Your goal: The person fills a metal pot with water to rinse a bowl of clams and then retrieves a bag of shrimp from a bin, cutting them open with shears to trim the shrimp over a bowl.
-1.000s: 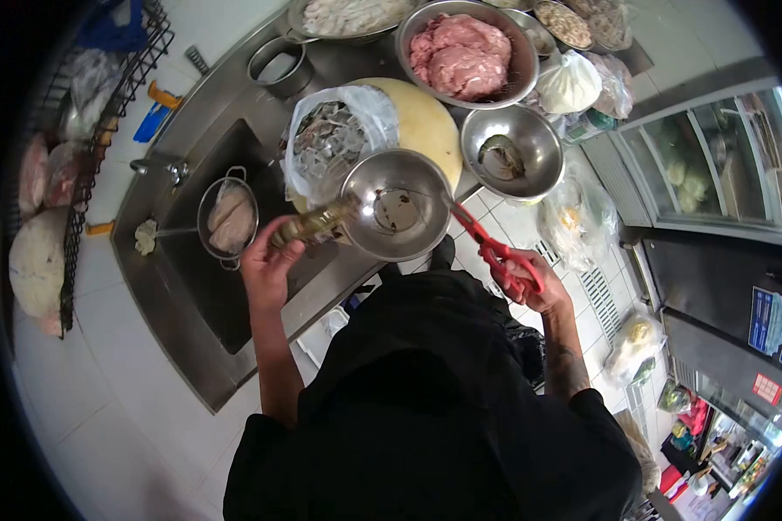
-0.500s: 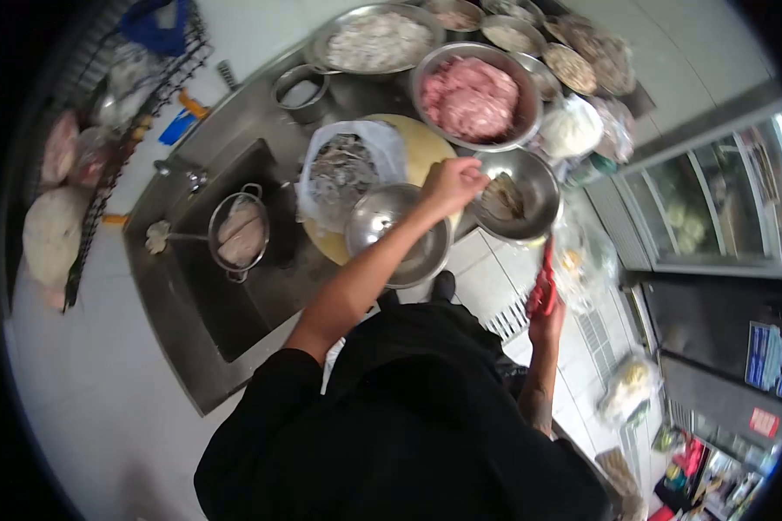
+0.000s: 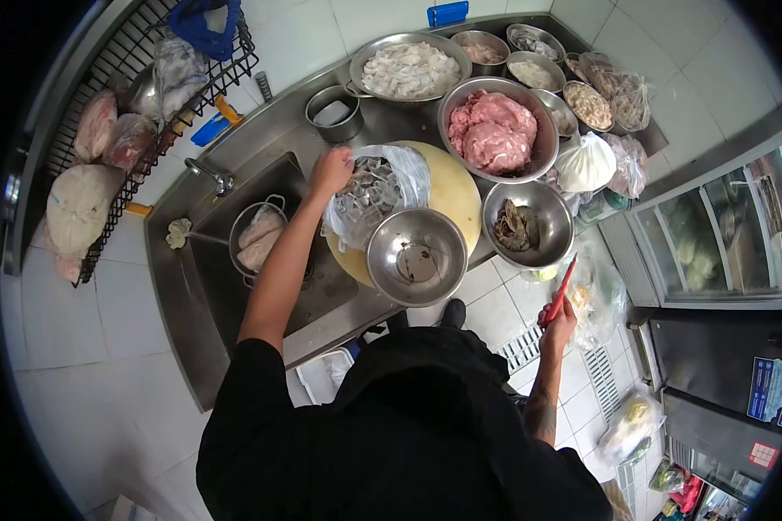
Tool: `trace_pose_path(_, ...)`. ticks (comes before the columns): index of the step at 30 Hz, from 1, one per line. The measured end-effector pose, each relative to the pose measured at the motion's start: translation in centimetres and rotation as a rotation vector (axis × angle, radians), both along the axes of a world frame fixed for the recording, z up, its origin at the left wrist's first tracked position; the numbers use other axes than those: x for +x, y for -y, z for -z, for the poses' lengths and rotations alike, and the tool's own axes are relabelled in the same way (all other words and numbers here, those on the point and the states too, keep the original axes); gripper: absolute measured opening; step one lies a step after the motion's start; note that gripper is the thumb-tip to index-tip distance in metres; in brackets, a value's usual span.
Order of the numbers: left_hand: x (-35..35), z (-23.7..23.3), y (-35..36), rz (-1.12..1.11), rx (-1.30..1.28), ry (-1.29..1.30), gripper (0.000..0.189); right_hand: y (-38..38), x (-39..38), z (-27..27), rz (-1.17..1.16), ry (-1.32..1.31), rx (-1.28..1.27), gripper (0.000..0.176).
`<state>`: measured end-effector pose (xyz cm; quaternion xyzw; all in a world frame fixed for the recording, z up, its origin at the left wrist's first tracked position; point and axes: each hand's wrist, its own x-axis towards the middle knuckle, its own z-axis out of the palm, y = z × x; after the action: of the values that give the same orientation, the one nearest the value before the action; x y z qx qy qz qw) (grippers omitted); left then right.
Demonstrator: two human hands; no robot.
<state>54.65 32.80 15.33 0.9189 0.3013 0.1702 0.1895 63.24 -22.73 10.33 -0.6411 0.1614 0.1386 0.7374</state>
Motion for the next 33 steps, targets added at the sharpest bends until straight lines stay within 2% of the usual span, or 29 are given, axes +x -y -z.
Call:
trace_pose_path(4, 0.4, 1.7, -2.8, 0.1, 0.333, 0.175, 0.017, -0.8, -0.7, -1.0, -0.015, 0.002, -0.024, 0.037)
trace_pose_path(5, 0.4, 1.5, -3.8, 0.1, 0.332, 0.177, 0.017, -0.8, -0.9, -1.3, -0.002, -0.016, -0.026, 0.037)
trace_pose_path(7, 0.5, 0.5, -5.3, 0.02, 0.014, -0.195, 0.014, 0.1, -1.3, -0.3, -0.022, -0.001, 0.008, 0.037)
trace_pose_path(8, 0.7, -0.3, -5.4, 0.027, 0.051, -0.157, 0.007, 0.4, -1.5, -0.2, -0.029, -0.001, -0.014, 0.036)
trace_pose_path(12, 0.5, -1.5, -4.5, -0.067, 0.028, -0.176, 0.009, 0.9, -2.3, 0.0, 0.006, -0.024, -0.028, 0.037)
trace_pose_path(14, -0.2, -1.0, -3.3, 0.08, 0.115, 0.032, 0.016, 1.4, -2.5, 0.3, 0.024, -0.026, -0.033, 0.038)
trace_pose_path(15, -0.3, -1.0, -2.9, 0.085, 0.117, 0.036, 0.016, 1.6, -2.5, 0.4, 0.029, -0.022, -0.03, 0.038)
trace_pose_path(17, -0.9, -2.3, -1.3, 0.176, -0.027, 0.164, 0.023, 1.6, -2.7, 0.1, 0.003, -0.027, -0.054, 0.04)
trace_pose_path(19, -1.2, -0.9, -3.3, 0.165, -0.064, 0.228, 0.021, 1.3, -3.1, -0.6, 0.018, -0.027, -0.065, 0.04)
trace_pose_path(21, -2.6, 3.6, -8.2, -0.04, -0.42, 0.213, 0.022, 1.2, -3.0, -0.8, 0.019, -0.026, -0.077, 0.04)
trace_pose_path(23, -4.3, 3.4, -8.4, -0.11, -0.483, 0.224, 0.022, 1.3, -3.0, -0.5, 0.013, -0.005, -0.091, 0.039)
trace_pose_path(25, -5.9, 2.8, -7.1, -0.328, -0.802, -0.071, 0.019, 1.4, -3.0, -0.2, -0.002, 0.0, -0.083, 0.038)
trace_pose_path(26, -6.7, 2.9, -6.4, -0.25, -1.002, 0.012, 0.018, 1.4, -3.0, -0.1, -0.006, 0.003, -0.087, 0.038)
trace_pose_path(30, -6.9, 5.4, -6.0, -0.137, -0.799, -0.024, 0.017, 0.7, -2.9, -0.7, -0.017, -0.015, -0.092, 0.04)
trace_pose_path(33, -6.6, 5.5, -5.2, -0.176, -0.763, 0.023, 0.017, 0.1, -2.9, -1.1, -0.051, -0.01, -0.104, 0.041)
